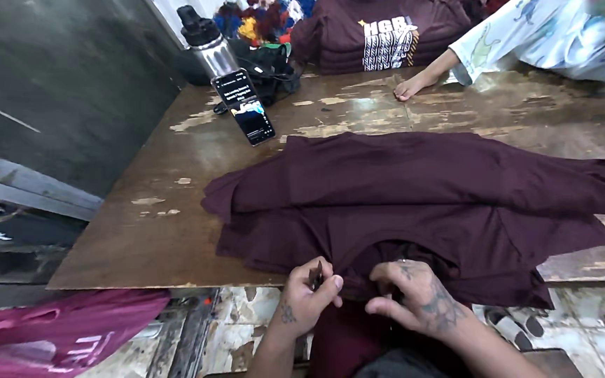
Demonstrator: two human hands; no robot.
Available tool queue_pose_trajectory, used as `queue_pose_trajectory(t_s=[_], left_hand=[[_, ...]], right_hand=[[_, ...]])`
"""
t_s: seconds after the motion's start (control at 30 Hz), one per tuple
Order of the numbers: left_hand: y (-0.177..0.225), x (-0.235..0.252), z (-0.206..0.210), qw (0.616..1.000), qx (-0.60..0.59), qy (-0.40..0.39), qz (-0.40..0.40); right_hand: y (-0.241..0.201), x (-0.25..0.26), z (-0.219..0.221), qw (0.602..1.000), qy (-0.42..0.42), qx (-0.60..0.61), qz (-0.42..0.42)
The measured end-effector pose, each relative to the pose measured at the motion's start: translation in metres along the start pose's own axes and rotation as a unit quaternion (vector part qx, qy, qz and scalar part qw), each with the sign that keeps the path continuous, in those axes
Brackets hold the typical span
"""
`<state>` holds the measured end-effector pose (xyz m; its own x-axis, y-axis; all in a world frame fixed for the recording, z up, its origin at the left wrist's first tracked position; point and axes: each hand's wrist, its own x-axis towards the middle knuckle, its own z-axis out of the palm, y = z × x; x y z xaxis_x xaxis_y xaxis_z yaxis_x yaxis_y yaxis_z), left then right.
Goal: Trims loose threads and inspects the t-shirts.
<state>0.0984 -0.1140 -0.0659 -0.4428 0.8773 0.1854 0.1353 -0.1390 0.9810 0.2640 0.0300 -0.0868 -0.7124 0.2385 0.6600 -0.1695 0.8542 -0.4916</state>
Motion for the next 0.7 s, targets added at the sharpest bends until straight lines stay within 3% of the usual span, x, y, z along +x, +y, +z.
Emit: queue_pose_trajectory(t_s=[0.13, 0.23, 0.4, 0.5, 0.63, 0.7], left_hand=[[-0.004, 0.0, 0.002, 1.0, -0.008, -0.011, 0.02], [-0.004, 0.0, 0.0, 1.0, 0.0, -0.027, 0.016], [0.002, 0.002, -0.005, 0.989, 0.124, -0.058, 0.048], [0.012, 0.006, -0.009, 0.949, 0.295, -0.053, 0.097], [0.047, 0.006, -0.008, 0.882, 0.46, -0.093, 0.035], [0.056, 0.005, -0.008, 0.846, 0.515, -0.11, 0.08]], right_hand=[[-0.009, 0.02, 0.005, 0.999, -0.031, -0.033, 0.027], [-0.004, 0.02, 0.005, 0.999, -0.041, 0.0, -0.018], [0.005, 0.0, 0.011, 0.998, 0.034, -0.009, -0.057], [0.005, -0.008, 0.014, 0.995, 0.078, -0.001, -0.061], [-0.009, -0.004, 0.004, 1.0, 0.023, 0.01, -0.017], [-0.012, -0.002, 0.0, 1.0, 0.017, 0.025, 0.003]])
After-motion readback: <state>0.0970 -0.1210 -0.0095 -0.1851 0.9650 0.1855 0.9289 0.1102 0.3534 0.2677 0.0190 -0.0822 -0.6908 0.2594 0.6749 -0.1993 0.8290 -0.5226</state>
